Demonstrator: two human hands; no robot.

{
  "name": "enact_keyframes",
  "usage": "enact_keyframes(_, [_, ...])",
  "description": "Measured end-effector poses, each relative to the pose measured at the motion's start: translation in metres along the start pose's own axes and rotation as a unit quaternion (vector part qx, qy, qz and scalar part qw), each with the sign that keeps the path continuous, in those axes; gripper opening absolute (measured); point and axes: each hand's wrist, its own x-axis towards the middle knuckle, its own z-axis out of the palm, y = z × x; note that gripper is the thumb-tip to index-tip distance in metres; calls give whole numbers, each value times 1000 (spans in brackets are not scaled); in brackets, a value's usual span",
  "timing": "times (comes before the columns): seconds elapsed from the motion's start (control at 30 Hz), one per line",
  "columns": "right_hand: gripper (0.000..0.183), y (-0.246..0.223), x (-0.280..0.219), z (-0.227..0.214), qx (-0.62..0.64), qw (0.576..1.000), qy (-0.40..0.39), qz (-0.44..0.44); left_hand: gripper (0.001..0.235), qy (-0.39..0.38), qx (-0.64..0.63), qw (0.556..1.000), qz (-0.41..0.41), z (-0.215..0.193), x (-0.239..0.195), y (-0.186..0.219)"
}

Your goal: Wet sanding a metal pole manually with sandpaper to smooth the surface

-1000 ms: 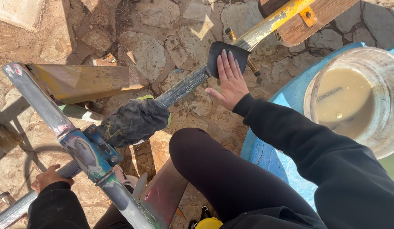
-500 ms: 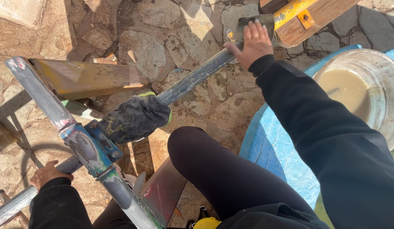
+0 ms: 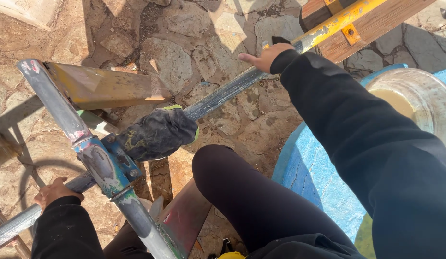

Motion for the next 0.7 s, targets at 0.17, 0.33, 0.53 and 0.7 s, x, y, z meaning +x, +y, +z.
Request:
enact_keyframes(0.17, [102,-51,-41,64,182,926,221,-245,84,12,-15,1000,17,4,2,0])
enact_keyframes(0.33, [114,75,42,69,249,924,290,2,83,23,-23,999,20,10,7,-4])
enact_keyframes(0.53, [97,-16,-30,94,243,916,300,-113,84,9,-1,1000,7,8,11,-1])
enact_keyframes(0.7, [100,22,30,107,317,872,365,78,84,16,1,1000,1,15,14,-8])
